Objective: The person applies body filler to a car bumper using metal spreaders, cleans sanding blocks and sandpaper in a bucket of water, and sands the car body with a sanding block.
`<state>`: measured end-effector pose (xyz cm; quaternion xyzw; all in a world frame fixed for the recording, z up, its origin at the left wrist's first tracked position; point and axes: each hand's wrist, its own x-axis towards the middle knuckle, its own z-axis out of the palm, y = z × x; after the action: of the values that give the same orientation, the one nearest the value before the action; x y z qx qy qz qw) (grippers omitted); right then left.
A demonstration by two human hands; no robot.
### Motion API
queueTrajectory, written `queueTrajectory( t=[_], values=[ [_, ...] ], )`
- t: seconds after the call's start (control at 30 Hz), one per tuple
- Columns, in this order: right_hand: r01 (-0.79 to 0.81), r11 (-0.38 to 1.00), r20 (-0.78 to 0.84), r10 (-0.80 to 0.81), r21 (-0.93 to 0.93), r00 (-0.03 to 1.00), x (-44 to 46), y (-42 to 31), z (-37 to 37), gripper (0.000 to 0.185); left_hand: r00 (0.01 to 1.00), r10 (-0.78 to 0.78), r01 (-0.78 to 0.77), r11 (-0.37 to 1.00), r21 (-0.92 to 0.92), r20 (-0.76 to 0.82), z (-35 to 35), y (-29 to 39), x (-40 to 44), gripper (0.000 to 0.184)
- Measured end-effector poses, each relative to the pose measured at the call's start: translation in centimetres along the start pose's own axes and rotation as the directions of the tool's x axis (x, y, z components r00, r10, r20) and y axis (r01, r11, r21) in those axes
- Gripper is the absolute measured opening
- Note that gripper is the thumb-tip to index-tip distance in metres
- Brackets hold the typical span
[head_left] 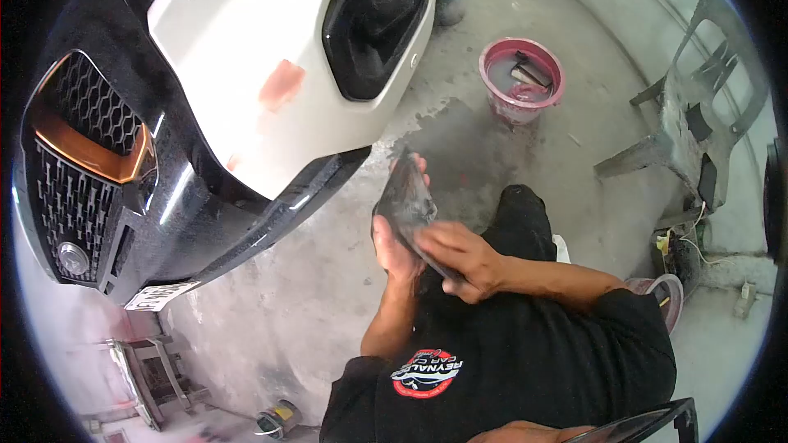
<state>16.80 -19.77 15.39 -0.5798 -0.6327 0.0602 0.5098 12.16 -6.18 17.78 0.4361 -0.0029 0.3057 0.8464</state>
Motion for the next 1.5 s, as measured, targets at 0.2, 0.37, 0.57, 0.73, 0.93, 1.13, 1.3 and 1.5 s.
queueTrajectory(
  t=[0.2, 0.37, 0.57, 0.73, 0.93, 1.13, 1.3, 1.5],
  values=[
    [-0.188, 0.981, -0.392, 0.154, -0.050, 0.907, 2.4, -0.4, 1.8, 0.059, 0.997, -0.067, 0.064, 0.993, 0.097, 0.028, 0.2, -0.5, -0.3, 0.066],
    [-0.264, 0.964, -0.456, 0.217, -0.041, 0.863, 3.7, -0.2, 1.7, 0.059, 0.995, -0.079, 0.078, 0.997, -0.013, -0.065, 1.7, 0.0, -0.9, 0.062],
    [-0.355, 0.931, -0.474, 0.352, 0.087, 0.807, 4.2, 0.2, 0.5, 0.058, 0.969, -0.236, 0.233, 0.971, -0.049, -0.070, -2.4, -1.1, -1.9, 0.056],
    [-0.440, 0.695, -0.431, 0.707, 0.569, 0.560, 4.0, 1.7, -1.4, 0.049, 0.891, -0.281, 0.438, 0.734, 0.519, -0.356, -2.3, 1.4, -0.5, 0.056],
    [-0.466, 0.836, -0.517, 0.546, 0.290, 0.659, 0.8, 1.9, -3.4, 0.051, 0.943, 0.030, 0.320, 0.178, 0.931, -0.330, -6.7, -2.1, -2.7, 0.067],
    [-0.099, 0.942, -0.172, 0.045, -0.320, 0.984, 2.8, 0.0, -3.3, 0.066, 0.952, -0.154, 0.262, 0.858, -0.443, 0.265, -1.3, -0.9, -2.4, 0.084],
    [0.003, 0.898, 0.003, -0.001, -0.439, 1.000, 1.9, 0.4, -2.0, 0.071, 0.903, -0.429, 0.265, 0.523, -0.810, 0.019, -1.9, 0.6, -1.3, 0.067],
    [0.097, 0.978, 0.140, -0.071, -0.187, 0.988, 2.3, -2.6, -2.1, 0.067, 0.871, -0.467, 0.385, 0.843, -0.376, -0.154, -1.1, 1.9, 0.1, 0.063]
  ],
)
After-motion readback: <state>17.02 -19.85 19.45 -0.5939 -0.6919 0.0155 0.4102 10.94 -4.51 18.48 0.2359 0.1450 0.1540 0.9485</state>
